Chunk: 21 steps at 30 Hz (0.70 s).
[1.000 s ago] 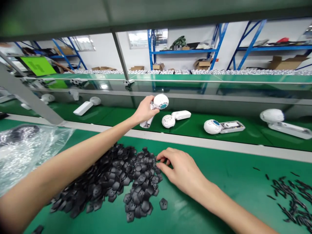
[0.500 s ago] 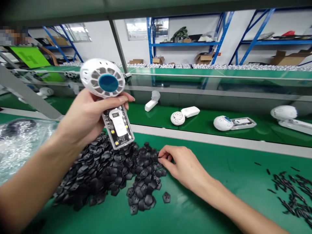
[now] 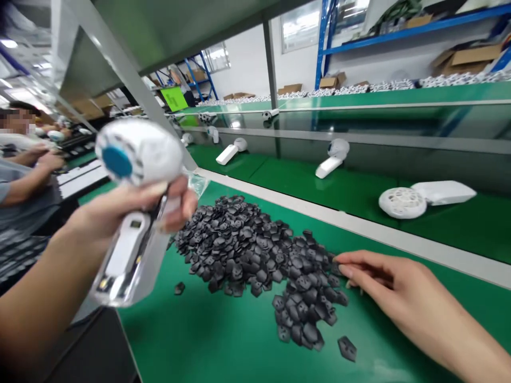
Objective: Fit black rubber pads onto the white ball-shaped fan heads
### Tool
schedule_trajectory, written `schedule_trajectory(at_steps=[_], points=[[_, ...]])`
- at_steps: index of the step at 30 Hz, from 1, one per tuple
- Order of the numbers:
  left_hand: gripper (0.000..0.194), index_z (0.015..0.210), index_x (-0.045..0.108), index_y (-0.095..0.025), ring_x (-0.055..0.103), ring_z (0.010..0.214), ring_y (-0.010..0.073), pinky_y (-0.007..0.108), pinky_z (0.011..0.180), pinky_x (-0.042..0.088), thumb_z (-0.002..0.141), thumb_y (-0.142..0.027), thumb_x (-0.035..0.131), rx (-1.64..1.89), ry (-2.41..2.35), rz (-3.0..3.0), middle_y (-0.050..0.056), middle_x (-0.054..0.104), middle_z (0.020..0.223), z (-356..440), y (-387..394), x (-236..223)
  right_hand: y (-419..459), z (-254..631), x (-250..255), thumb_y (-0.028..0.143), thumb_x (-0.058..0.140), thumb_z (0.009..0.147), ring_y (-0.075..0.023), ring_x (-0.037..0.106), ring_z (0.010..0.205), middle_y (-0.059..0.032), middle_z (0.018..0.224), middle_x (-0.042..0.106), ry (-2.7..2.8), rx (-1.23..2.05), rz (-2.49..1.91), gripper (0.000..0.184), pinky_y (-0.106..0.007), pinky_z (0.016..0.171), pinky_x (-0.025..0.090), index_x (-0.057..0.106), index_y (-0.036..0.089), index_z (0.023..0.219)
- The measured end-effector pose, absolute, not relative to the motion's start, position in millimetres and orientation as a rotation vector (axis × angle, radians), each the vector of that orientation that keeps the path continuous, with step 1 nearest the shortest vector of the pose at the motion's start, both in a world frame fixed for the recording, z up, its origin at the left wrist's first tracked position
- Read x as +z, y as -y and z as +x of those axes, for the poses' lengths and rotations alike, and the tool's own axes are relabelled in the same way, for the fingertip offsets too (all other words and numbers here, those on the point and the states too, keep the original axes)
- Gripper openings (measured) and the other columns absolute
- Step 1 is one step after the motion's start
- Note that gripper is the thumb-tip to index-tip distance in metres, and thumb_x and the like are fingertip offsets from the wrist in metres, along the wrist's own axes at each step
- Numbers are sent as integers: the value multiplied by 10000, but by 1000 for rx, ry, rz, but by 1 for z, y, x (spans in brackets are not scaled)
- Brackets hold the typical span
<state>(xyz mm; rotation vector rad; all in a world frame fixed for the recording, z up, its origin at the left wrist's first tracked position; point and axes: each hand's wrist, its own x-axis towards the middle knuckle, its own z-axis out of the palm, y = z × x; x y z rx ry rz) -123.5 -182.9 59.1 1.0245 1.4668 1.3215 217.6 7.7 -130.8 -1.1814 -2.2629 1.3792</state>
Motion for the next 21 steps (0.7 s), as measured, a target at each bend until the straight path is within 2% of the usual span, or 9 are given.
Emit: schedule_trajectory(at_steps=[1, 4, 6, 8, 10, 13, 16, 19, 21], points=[[286, 756, 708, -152, 578, 512, 106, 203, 497, 443, 778, -422, 802, 1134, -1568, 963, 37, 759, 767, -136, 204, 50, -8, 218, -133, 805, 649, 894, -381, 782, 1026, -85, 1207, 791, 2259, 1388, -1172, 603, -391, 814, 698, 853, 294, 1142], [245, 796, 812, -175, 647, 572, 159, 236, 564, 486, 744, -414, 794, 673, -1739, 849, 62, 818, 873, -164, 261, 25, -7, 218, -130, 727, 638, 949, -363, 784, 1047, -90, 1211, 790, 2239, 1407, -1177, 508, -342, 807, 690, 858, 318, 1156], [217, 870, 846, -231, 717, 661, 204, 259, 621, 529, 762, -413, 797, 556, -1787, 744, 43, 829, 896, -170, 288, 12, -6, 217, -125, 614, 648, 995, -329, 785, 1050, -103, 1199, 793, 2238, 1391, -1188, 378, -283, 794, 664, 865, 337, 1133], [224, 902, 859, -267, 763, 775, 240, 278, 680, 559, 775, -442, 799, 534, -1778, 686, 41, 833, 917, -168, 302, 0, -6, 218, -123, 527, 659, 1018, -298, 789, 1024, -116, 1152, 801, 2237, 1376, -1188, 286, -248, 784, 640, 871, 355, 1102], [248, 876, 861, -259, 776, 844, 257, 287, 719, 571, 795, -483, 792, 586, -1769, 656, 61, 834, 938, -165, 305, -9, -9, 221, -124, 541, 683, 1000, -302, 792, 997, -118, 1120, 806, 2227, 1386, -1178, 283, -249, 751, 640, 872, 355, 1097], [288, 834, 853, -237, 785, 904, 281, 304, 750, 583, 794, -520, 812, 674, -1776, 619, 85, 837, 976, -163, 293, -16, -15, 225, -121, 662, 706, 931, -340, 790, 964, -109, 1160, 801, 2238, 1413, -1165, 432, -311, 736, 675, 867, 317, 1135], [279, 884, 863, -281, 790, 981, 296, 350, 842, 606, 776, -537, 841, 689, -1790, 635, 40, 842, 1015, -168, 277, -22, -13, 221, -103, 703, 684, 876, -345, 788, 886, -103, 1108, 812, 2312, 1380, -1126, 514, -380, 740, 682, 879, 276, 1084], [274, 932, 864, -356, 775, 1073, 284, 396, 961, 598, 775, -581, 847, 676, -1803, 673, -39, 839, 1072, -180, 260, -34, -6, 209, -81, 570, 611, 930, -305, 783, 878, -72, 1079, 818, 2403, 1387, -1046, 429, -391, 810, 656, 871, 251, 1051], [268, 934, 859, -378, 762, 1114, 282, 421, 1005, 586, 765, -586, 866, 695, -1798, 640, -78, 833, 1090, -191, 252, -47, -5, 203, -71, 466, 585, 962, -269, 783, 874, -61, 1050, 820, 2425, 1371, -1017, 375, -359, 819, 640, 845, 231, 1097]])
